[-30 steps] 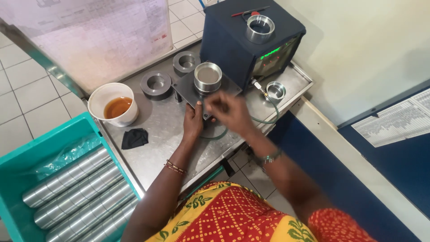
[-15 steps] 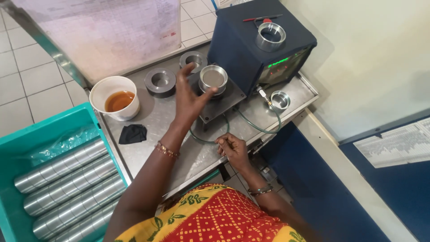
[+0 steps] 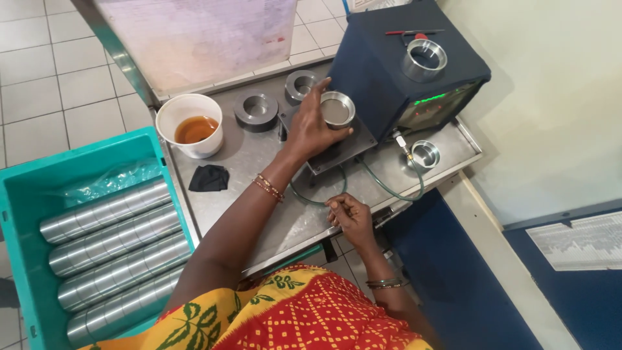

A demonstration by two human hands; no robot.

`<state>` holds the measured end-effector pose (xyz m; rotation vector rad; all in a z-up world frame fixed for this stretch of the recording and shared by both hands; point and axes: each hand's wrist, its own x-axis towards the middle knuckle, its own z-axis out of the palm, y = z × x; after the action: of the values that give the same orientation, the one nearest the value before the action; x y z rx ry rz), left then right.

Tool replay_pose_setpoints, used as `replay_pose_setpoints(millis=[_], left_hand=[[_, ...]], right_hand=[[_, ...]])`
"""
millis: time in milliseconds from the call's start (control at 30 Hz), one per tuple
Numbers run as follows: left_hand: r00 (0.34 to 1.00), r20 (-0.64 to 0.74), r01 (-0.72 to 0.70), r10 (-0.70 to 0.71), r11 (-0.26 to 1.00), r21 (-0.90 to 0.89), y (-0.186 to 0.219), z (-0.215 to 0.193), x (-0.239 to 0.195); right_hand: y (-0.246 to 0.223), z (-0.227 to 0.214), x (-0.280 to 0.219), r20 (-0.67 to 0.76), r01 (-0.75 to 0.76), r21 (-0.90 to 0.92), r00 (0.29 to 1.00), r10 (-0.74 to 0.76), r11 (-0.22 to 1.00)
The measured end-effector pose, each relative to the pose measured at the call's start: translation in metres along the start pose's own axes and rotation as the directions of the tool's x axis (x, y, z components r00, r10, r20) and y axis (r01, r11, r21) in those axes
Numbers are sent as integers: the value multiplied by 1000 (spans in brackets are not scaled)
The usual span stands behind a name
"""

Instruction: Measuring cylindrical metal components using a digital gauge fixture and performing inspections/cleaning inside a CNC lathe.

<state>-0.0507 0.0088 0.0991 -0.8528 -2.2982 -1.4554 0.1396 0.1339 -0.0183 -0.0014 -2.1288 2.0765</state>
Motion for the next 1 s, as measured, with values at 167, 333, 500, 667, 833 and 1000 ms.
replay_pose_setpoints(millis=[167, 333, 500, 667, 833, 1000], left_hand=[[995, -97, -34, 29, 998, -46, 20, -21, 15], [987, -78, 116, -139, 960, -255, 43, -85, -10], [925, 195, 358, -326, 920, -160, 27, -138, -105], [861, 294, 391, -415, 910, 140, 16, -158, -190], [849, 344, 359, -401, 916, 181, 9, -165, -209], [942, 282, 80, -182, 938, 338, -22, -153, -237]], right_hand=[[-5, 3, 0, 0, -6, -18, 1000, 6, 1000], [-7, 6, -1, -30, -37, -41, 999, 36, 998], [8, 4, -1, -52, 29, -41, 998, -31, 999], [-5, 9, -7, -137, 44, 35, 990, -38, 998], [12, 14, -52, -328, 25, 148, 944, 25, 989], [25, 20, -129, -230, -123, 67, 964, 135, 990]])
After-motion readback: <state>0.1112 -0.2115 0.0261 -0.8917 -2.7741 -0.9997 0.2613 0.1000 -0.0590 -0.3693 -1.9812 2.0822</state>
